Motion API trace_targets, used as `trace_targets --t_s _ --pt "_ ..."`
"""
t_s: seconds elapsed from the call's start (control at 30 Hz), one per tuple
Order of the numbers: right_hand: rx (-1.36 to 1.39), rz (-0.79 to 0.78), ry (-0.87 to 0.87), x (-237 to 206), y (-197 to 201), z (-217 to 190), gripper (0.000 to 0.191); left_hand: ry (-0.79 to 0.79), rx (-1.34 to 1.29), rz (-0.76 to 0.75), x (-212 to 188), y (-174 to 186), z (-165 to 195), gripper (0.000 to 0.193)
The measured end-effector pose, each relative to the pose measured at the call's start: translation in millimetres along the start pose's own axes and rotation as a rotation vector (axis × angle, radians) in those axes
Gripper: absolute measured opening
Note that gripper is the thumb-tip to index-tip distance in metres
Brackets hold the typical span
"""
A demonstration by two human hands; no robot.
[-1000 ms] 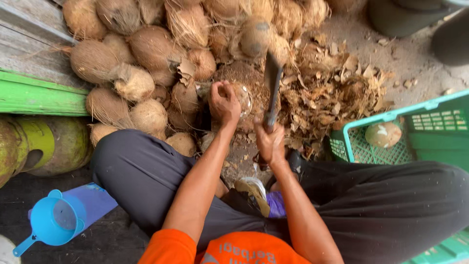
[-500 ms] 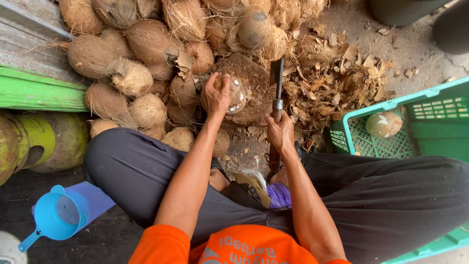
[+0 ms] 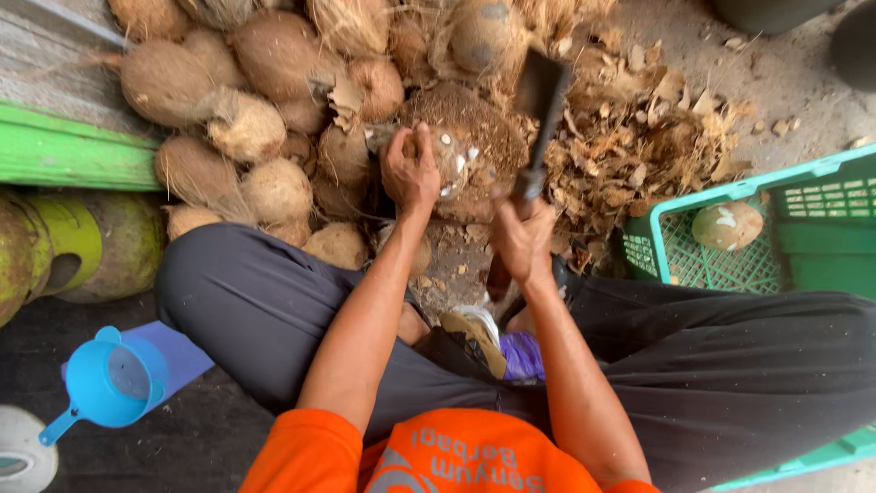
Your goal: The person sits on the ground and trims the outer husk off coconuts one at a time using a heavy bladed machete, striking the husk and rotating the coconut between strikes. Trimmed coconuts are placed into a green plastic crate beside them.
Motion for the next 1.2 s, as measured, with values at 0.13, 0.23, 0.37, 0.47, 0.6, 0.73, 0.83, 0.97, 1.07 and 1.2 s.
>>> trace_targets --t_s 0.13,0.23,0.37,0.47,0.6,0.73,0.83,0.97,1.07,1.2 --pt "-0.016 -0.023 0.019 4 -8 8 0.035 -0.1 -0.037 0.075 -3 4 7 0.055" --pt "-0.26 -0.106 -0.285 2 -20 40 0.03 -0.064 -0.034 0.044 -6 0 6 0.053" --pt "-0.145 -0.014 -0.197 4 -13 32 0.033 -0.008 -0.038 -0.001 -7 -3 2 0.053" --pt "-0.077 0.04 -0.002 5 -10 10 0.035 -0.064 0.01 0.051 -11 1 9 0.053" --pt "-0.216 -0.098 -0.606 -9 -16 58 0.025 -0.024 0.117 0.058 -10 -6 9 0.055" --pt "-0.355 -0.019 -0.284 1 -6 28 0.036 -0.09 0.001 0.057 -10 -4 11 0.051" --pt "-0.136 0.032 -0.103 2 -4 26 0.031 -0.055 0.023 0.044 -10 -1 7 0.052" --pt "-0.226 -0.075 -0.437 1 -11 71 0.037 -0.073 0.081 0.041 -13 0 18 0.049" --pt "-0.326 -0.084 -0.612 -7 -5 87 0.026 -0.036 0.031 0.015 -13 -1 17 0.049" --pt "-0.255 -0.087 -0.56 -5 3 80 0.03 -0.123 -0.018 0.022 -6 6 19 0.049"
Point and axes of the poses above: each hand's wrist, its own x-axis towards the middle knuckle, its own y-axis out of the back of the hand, z = x × y, the point moved 10 cm from there along x, towards the middle knuckle, and after that the axes turned 13 degrees about -z, right-handed, at the moved point
